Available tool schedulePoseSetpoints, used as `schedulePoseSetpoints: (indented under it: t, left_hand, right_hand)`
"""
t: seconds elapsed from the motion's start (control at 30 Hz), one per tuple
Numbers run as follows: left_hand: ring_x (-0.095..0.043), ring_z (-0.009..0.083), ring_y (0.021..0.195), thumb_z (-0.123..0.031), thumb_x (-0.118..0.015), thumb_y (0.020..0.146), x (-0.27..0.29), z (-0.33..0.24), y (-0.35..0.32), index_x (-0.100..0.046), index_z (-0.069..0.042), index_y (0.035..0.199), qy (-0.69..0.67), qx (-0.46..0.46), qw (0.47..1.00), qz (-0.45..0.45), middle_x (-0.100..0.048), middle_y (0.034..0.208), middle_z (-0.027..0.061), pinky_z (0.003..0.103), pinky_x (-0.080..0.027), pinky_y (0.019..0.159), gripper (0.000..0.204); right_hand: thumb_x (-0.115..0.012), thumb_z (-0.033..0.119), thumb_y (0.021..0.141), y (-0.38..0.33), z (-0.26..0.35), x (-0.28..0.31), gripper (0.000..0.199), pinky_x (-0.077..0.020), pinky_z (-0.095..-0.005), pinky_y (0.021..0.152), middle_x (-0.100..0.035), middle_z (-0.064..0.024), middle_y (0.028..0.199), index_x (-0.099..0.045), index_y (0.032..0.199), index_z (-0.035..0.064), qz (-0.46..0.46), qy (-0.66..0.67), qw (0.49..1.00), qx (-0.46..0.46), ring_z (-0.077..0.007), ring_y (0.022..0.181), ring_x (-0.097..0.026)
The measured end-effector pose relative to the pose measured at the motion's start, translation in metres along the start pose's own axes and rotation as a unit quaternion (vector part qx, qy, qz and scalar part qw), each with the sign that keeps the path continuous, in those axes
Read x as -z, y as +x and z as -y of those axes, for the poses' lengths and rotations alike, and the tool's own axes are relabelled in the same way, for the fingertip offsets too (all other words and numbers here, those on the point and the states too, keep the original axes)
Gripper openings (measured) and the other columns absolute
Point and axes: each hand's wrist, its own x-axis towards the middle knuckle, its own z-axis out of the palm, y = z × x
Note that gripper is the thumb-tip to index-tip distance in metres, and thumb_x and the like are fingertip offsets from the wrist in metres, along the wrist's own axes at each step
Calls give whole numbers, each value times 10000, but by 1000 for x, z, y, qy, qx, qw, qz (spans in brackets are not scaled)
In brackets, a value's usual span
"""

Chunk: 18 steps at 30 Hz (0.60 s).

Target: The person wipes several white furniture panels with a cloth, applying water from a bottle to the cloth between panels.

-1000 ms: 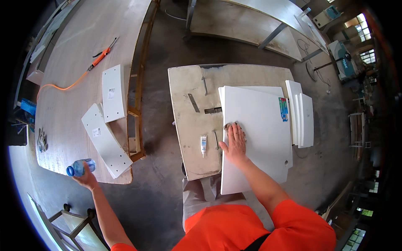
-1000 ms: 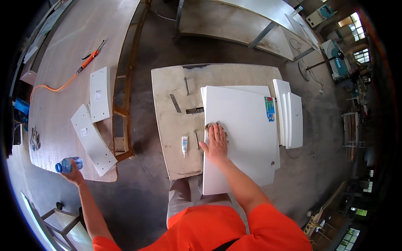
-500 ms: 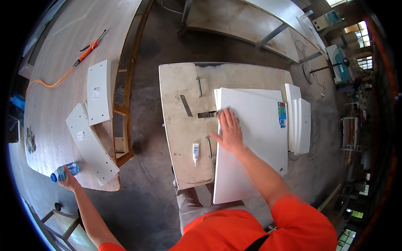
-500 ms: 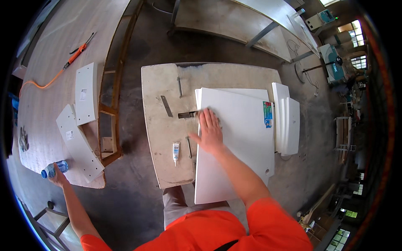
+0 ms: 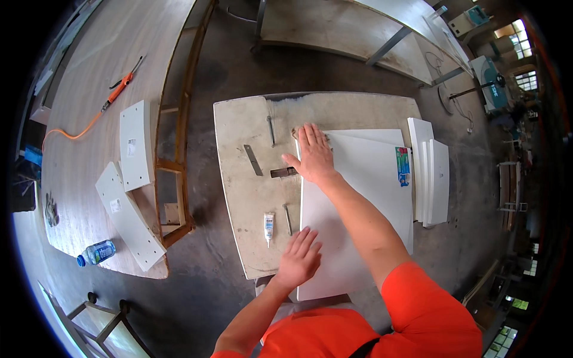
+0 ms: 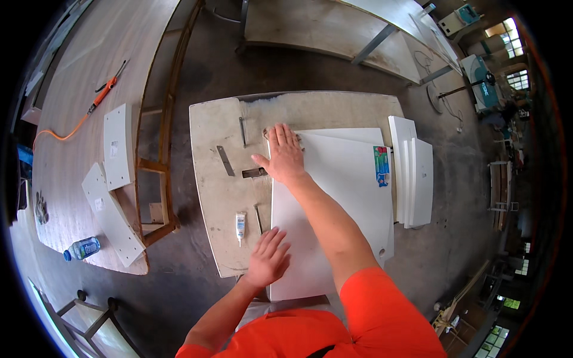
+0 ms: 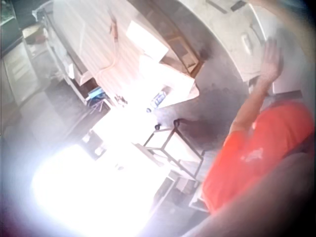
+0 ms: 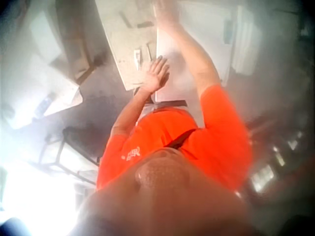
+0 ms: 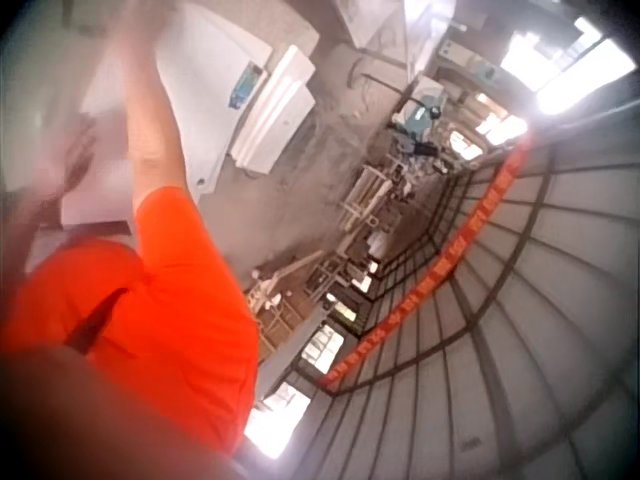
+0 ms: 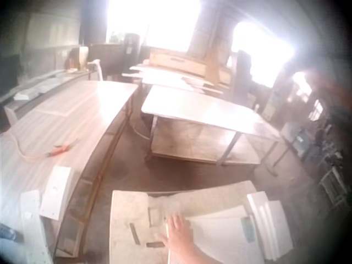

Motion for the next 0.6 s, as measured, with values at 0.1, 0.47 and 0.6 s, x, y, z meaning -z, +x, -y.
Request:
schedulePoseSetpoints:
  t: [0.1, 0.47, 0.6]
  left_hand:
    - [-410, 398, 1450, -280, -696, 881, -45, 15, 3, -590, -24, 1313, 74, 37, 994, 71, -491, 1502, 204, 521, -301, 1214, 513]
    - [-418, 372, 1469, -315, -739, 838, -49, 15, 7, -600, -30, 1319, 68, 69, 994, 53, -487, 1542, 183, 515, -326, 1207, 577]
    - [-409, 360, 1479, -314, -721, 871, -48, 11, 9, -604, -33, 1315, 71, 74, 992, 67, -480, 1552, 180, 505, -321, 1214, 539]
  right_hand:
    - [-607, 646, 927, -43, 24, -2, 1010, -183, -516, 1271, -275, -275, 1641, -301, 1566, -74, 13, -6, 998, 65, -418, 1551, -214]
    - [-580, 678, 924, -53, 25, -4, 1013, -166, -474, 1284, -332, -270, 1615, -345, 1527, -101, -15, 21, 996, 89, -387, 1545, -241]
    - [-562, 679, 937, -50, 22, 0, 1013, -162, -476, 1284, -311, -270, 1627, -328, 1536, -104, -14, 47, 996, 76, -386, 1549, -234]
